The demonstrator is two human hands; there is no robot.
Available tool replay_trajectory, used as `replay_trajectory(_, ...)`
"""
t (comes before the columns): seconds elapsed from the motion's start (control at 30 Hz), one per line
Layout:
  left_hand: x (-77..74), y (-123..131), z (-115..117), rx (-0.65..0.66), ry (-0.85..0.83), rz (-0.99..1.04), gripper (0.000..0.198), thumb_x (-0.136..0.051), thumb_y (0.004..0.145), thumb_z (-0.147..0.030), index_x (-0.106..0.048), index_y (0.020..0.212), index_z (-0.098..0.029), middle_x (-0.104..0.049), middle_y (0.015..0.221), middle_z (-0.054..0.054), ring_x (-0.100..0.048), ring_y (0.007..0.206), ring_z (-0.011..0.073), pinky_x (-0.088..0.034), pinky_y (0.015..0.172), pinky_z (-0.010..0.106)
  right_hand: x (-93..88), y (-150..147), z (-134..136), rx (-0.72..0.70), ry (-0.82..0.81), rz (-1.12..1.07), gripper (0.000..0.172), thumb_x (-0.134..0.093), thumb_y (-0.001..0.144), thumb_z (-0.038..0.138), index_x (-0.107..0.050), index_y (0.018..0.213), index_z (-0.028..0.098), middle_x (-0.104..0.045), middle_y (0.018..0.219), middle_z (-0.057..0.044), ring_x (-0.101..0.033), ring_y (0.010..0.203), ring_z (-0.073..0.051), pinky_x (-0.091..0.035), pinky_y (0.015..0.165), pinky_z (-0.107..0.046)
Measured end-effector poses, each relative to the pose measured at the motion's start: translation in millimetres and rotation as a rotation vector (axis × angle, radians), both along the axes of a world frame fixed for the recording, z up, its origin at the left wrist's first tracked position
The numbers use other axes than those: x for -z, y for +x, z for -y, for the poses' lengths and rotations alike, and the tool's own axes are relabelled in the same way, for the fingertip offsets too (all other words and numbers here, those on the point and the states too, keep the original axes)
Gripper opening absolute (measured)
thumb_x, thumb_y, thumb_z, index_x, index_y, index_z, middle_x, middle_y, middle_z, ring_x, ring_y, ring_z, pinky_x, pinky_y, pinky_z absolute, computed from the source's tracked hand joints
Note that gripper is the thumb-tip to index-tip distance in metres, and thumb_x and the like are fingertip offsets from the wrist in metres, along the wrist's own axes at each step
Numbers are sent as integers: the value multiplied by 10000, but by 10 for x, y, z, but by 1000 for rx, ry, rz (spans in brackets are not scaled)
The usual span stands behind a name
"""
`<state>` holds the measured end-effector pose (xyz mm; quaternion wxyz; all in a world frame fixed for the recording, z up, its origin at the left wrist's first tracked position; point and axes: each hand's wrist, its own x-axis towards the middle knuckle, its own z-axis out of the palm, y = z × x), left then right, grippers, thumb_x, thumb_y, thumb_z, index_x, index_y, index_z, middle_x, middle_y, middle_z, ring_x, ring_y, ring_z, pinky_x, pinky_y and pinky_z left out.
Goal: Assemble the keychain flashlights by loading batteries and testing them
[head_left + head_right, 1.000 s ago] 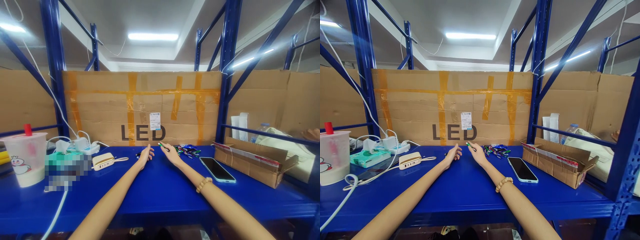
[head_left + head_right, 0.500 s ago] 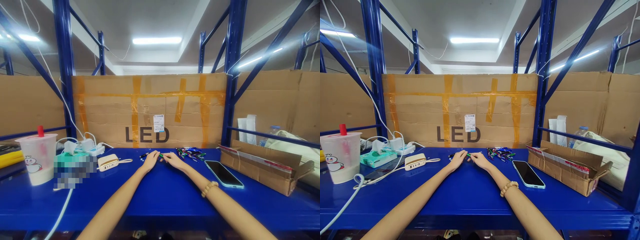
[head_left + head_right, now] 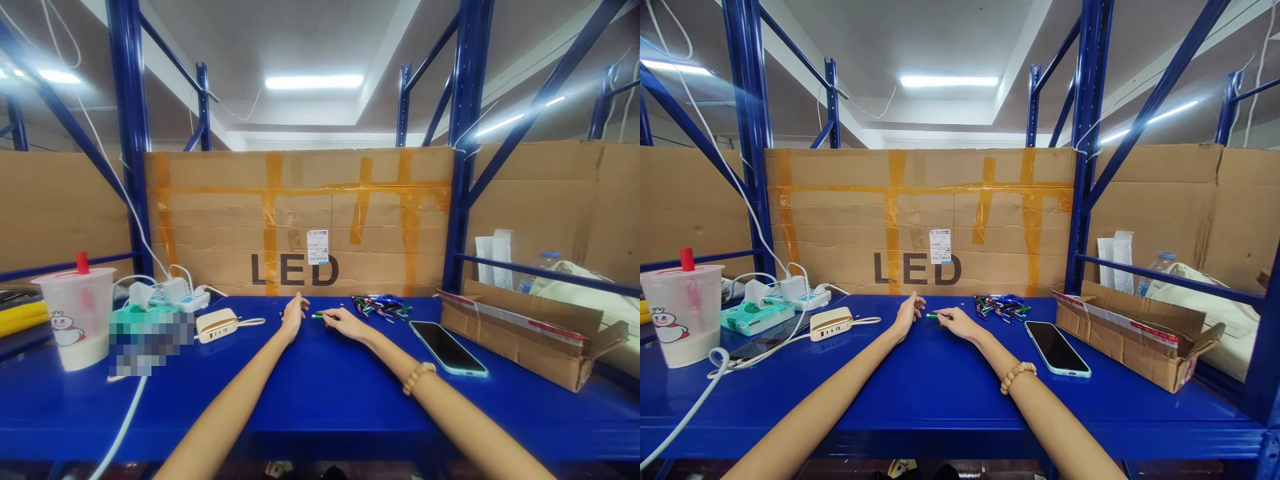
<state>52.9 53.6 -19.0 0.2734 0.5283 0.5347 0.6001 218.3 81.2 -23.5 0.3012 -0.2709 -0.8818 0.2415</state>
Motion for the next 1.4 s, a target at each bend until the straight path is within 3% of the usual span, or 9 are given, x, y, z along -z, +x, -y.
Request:
replay_trajectory(0.4,45,41,-36,8,-56,197,290,-322,853,-367,-505,763,-160,-533,584,-11,-413,398,71,-276,421,194,-13,10,30,-14,-37,35,367,-468,775,258,-656,1063,129,-687,856,-74,-587,737,-179,-456,748,-312)
replay_trajectory(0.6,34,31,-30,-16,-41,218,325,-335,844,-433,-502,765,-165,-528,578,-13,-420,403,76,-300,444,204,-20,-10,69,-23,-49,38,347,-457,803,286,-652,1041,126,-658,1042,-89,-581,907,-207,-436,834,-323)
replay_trajectory(0.97,54,30,-47,-25,-49,199,329,-312,860,-397,-509,757,-154,-528,576,-16,-413,400,71,-313,455,203,-14,-17,78,-2,-28,40,280,-469,808,277,-664,967,154,-664,1019,-76,-583,913,-211,-432,854,-342)
replay_trajectory(1.27,47,34,-27,-14,-51,196,314,-293,866,-363,-506,777,-151,-528,588,-14,-417,408,67,-319,457,196,19,-4,-5,-35,-31,63,328,-426,843,265,-637,1063,142,-626,1121,-91,-555,1007,-212,-388,926,-356)
replay_trajectory(1.4,56,31,-40,-18,-50,188,323,-297,861,-390,-500,772,-155,-524,585,-15,-417,407,72,-314,460,203,30,0,-32,-28,-44,88,319,-427,846,258,-652,1040,141,-670,990,-77,-579,879,-194,-426,848,-346)
